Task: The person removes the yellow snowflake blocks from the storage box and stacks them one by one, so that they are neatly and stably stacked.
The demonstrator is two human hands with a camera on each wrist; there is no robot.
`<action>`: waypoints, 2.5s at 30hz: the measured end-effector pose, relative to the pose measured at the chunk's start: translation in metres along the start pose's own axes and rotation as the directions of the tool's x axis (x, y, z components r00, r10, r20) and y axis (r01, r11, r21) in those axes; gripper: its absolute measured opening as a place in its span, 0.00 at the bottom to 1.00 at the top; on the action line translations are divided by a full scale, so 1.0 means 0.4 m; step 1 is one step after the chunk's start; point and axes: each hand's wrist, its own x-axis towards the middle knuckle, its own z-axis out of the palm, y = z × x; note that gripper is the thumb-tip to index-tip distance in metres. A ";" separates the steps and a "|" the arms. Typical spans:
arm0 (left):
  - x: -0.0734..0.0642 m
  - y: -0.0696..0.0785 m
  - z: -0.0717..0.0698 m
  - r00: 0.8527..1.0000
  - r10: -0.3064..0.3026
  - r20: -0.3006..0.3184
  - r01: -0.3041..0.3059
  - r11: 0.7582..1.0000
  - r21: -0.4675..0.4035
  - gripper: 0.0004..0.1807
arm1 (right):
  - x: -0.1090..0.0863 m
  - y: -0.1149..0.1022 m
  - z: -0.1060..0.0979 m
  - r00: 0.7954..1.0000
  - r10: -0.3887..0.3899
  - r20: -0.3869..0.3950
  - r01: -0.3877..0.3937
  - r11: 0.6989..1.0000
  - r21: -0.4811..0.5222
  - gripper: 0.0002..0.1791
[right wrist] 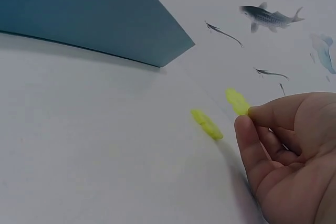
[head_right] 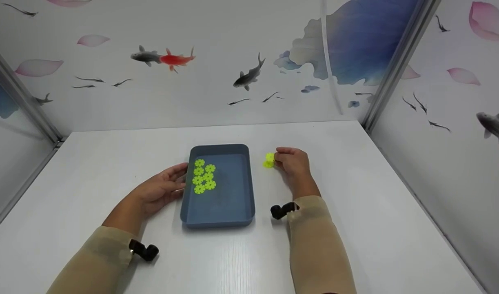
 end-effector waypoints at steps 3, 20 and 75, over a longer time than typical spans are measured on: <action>0.003 -0.001 -0.001 1.000 -0.005 -0.003 0.005 1.000 -0.006 0.47 | 0.002 0.006 0.000 1.000 -0.006 0.011 0.006 1.000 -0.003 0.26; 0.008 -0.004 -0.006 1.000 -0.011 0.002 0.011 1.000 -0.026 0.47 | -0.012 0.003 0.010 0.998 -0.040 -0.057 0.031 0.989 -0.146 0.23; 0.003 -0.007 -0.011 1.000 0.001 0.011 0.000 1.000 -0.024 0.46 | -0.092 -0.064 0.121 0.967 -0.233 0.099 0.252 0.931 -0.265 0.19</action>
